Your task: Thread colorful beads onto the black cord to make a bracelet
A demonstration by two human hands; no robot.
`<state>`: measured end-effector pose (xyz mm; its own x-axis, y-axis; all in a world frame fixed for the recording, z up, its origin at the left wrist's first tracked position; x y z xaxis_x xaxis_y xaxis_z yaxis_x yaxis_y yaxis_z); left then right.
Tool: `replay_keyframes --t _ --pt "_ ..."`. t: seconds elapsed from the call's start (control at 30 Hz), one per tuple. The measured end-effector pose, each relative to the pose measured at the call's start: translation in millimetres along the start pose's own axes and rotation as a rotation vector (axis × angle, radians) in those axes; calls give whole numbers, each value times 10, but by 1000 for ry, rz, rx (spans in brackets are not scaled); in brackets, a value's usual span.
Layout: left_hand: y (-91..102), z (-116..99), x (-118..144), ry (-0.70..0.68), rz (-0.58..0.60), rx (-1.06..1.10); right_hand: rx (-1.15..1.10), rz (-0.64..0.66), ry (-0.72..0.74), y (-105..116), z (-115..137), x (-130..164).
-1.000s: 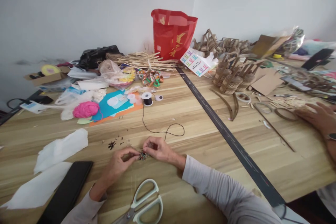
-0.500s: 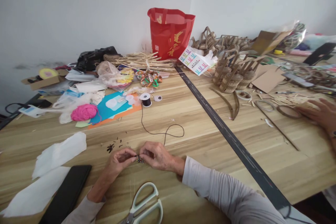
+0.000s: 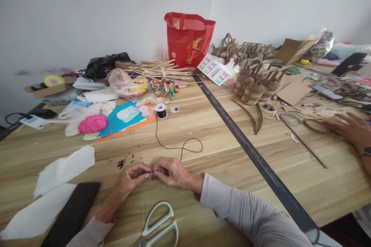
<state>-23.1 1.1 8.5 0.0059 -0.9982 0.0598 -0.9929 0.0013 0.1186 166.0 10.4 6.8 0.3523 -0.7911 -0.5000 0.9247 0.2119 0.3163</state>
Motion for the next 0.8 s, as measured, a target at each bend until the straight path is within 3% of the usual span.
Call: replay_keyframes --t 0.8 --pt "14 -7 4 19 -19 -18 2 0 13 6 20 -20"
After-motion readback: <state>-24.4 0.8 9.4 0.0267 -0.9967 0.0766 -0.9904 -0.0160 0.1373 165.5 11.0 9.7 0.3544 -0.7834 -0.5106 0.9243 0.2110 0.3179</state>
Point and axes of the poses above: each hand's wrist, its own x-axis away from the middle knuckle, its own y-axis out of the back of the hand, z = x × y, the point moved 1 cm from there along -x, towards the middle knuckle, and after that the axes turned 13 degrees about -z, right-handed, at the moved point
